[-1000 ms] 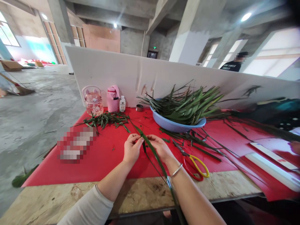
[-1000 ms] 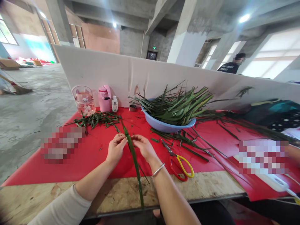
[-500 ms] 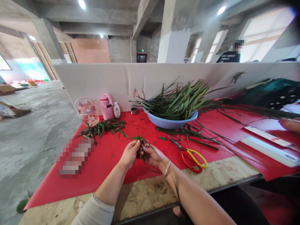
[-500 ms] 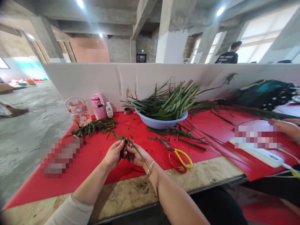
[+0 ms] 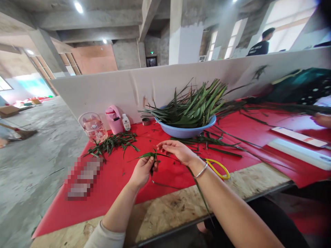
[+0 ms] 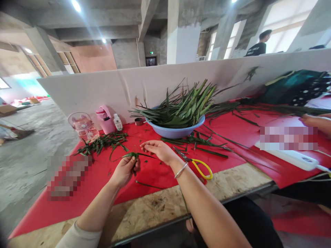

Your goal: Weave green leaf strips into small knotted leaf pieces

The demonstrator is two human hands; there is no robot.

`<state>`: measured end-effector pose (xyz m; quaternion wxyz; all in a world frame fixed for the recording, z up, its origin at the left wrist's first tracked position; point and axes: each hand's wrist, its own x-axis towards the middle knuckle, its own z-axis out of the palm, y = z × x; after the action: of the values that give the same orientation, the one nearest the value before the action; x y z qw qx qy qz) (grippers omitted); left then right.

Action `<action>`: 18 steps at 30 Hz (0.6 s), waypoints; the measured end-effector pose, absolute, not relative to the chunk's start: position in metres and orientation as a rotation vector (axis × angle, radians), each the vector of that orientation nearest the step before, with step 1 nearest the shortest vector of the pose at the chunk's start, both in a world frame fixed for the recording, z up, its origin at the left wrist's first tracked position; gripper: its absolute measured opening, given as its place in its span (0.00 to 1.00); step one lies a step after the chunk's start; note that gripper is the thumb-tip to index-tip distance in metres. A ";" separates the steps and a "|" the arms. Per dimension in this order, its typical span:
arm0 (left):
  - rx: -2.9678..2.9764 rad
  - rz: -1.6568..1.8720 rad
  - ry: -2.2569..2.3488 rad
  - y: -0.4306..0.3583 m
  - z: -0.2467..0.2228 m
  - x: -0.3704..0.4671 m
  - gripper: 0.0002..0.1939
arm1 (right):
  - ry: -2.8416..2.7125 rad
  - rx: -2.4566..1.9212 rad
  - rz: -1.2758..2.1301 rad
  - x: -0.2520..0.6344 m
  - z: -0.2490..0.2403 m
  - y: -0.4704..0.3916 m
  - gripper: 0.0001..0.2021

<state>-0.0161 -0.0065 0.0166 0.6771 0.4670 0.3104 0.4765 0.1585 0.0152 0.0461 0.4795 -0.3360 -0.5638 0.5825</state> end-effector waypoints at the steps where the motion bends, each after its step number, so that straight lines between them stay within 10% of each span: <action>1: 1.053 1.059 0.701 -0.008 0.016 -0.015 0.18 | -1.487 -0.795 1.469 0.157 0.053 0.016 0.12; 18: 0.953 1.126 0.672 -0.008 0.014 -0.011 0.19 | -1.098 -0.757 1.357 0.165 0.063 0.050 0.11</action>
<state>-0.0114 -0.0079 0.0139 0.6891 0.4260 0.3005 0.5033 0.1647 0.0497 0.0632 0.5808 -0.3238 -0.4698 0.5806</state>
